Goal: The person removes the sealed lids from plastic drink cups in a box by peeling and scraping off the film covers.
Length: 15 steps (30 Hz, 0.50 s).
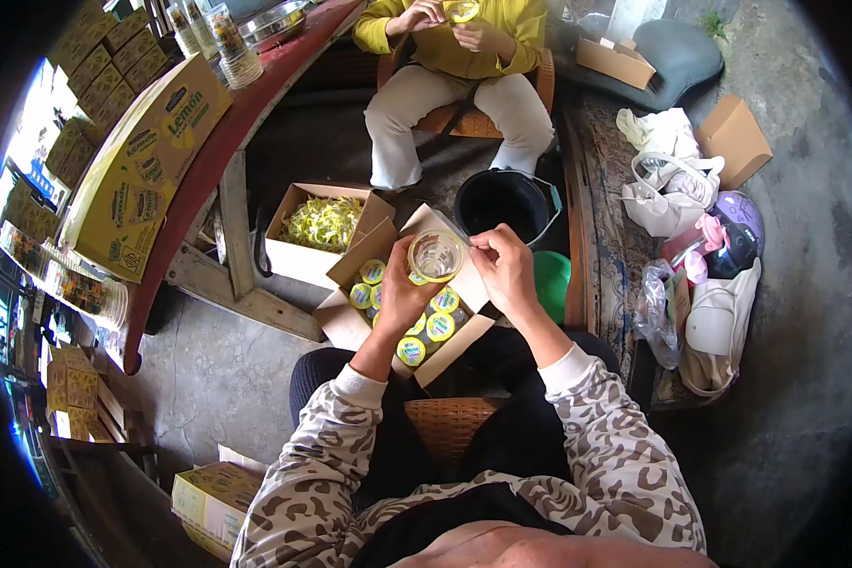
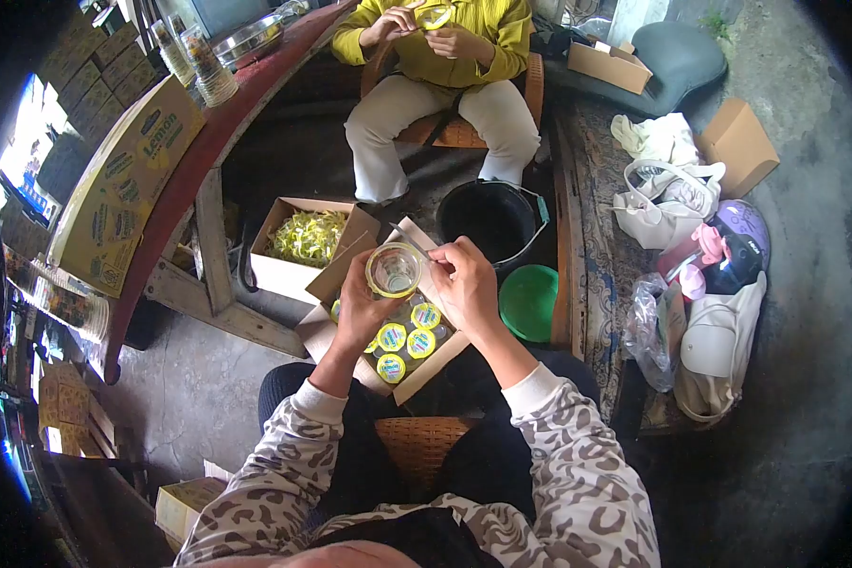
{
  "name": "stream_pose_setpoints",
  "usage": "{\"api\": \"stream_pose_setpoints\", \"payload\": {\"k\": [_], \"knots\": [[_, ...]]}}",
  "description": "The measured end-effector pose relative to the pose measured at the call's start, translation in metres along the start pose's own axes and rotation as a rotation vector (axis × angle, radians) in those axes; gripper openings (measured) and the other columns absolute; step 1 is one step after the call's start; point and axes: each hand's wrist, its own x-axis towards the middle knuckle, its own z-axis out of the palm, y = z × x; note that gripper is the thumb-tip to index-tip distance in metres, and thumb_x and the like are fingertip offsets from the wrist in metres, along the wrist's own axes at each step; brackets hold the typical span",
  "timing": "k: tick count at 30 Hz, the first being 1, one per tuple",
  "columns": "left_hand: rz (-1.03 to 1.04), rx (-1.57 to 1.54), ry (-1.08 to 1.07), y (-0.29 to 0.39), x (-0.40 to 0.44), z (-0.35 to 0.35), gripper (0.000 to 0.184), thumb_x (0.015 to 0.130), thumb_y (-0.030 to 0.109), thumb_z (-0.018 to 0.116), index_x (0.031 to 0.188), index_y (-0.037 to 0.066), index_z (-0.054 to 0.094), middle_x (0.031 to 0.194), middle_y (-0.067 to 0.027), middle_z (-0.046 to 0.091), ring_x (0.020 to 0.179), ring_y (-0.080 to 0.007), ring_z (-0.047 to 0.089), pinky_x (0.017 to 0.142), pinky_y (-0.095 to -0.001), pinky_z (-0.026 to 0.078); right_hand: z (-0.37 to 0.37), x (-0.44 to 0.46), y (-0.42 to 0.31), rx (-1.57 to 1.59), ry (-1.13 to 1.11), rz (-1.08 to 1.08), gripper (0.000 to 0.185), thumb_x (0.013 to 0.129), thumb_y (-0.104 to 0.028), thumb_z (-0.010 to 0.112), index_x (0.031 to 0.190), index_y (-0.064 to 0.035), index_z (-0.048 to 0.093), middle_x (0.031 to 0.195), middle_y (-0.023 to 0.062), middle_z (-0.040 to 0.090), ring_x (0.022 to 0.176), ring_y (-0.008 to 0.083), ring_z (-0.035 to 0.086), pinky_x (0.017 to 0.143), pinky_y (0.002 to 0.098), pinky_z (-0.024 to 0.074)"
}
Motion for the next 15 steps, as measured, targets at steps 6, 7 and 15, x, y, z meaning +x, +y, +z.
{"api": "stream_pose_setpoints", "payload": {"k": [6,7,15], "knots": [[-0.016,0.081,-0.029,0.0051,0.0,-0.0013,0.061,0.073,0.007,0.083,0.125,-0.002,0.052,0.116,-0.0145,0.064,0.108,-0.0212,0.062,0.094,-0.0326,0.049,-0.0015,-0.0007,0.0002,-0.021,-0.014,-0.01,0.01,0.079,0.003,0.068,0.088,-0.002,0.065,0.082,0.0085,0.06,0.071,0.0236,0.066,0.064,0.0334,0.0537],[-0.008,0.081,-0.031,0.0042,0.0001,-0.0016,0.061,0.073,0.008,0.083,0.125,-0.003,0.052,0.116,-0.0148,0.064,0.108,-0.0212,0.063,0.094,-0.0327,0.049,-0.0017,-0.0008,0.0004,-0.021,-0.014,-0.008,0.01,0.079,0.003,0.068,0.088,-0.002,0.065,0.082,0.0085,0.06,0.071,0.0236,0.066,0.064,0.0334,0.0537],[-0.058,-0.033,-0.105,0.0065,0.0012,-0.0036,0.06,0.077,0.008,0.08,0.129,-0.001,0.05,0.121,-0.014,0.061,0.113,-0.021,0.06,0.098,-0.0337,0.048,-0.0038,0.0009,-0.0004,-0.025,-0.002,-0.05,0.012,0.078,0.004,0.069,0.088,-0.003,0.065,0.08,0.0082,0.06,0.071,0.0237,0.066,0.064,0.034,0.0528]]}}
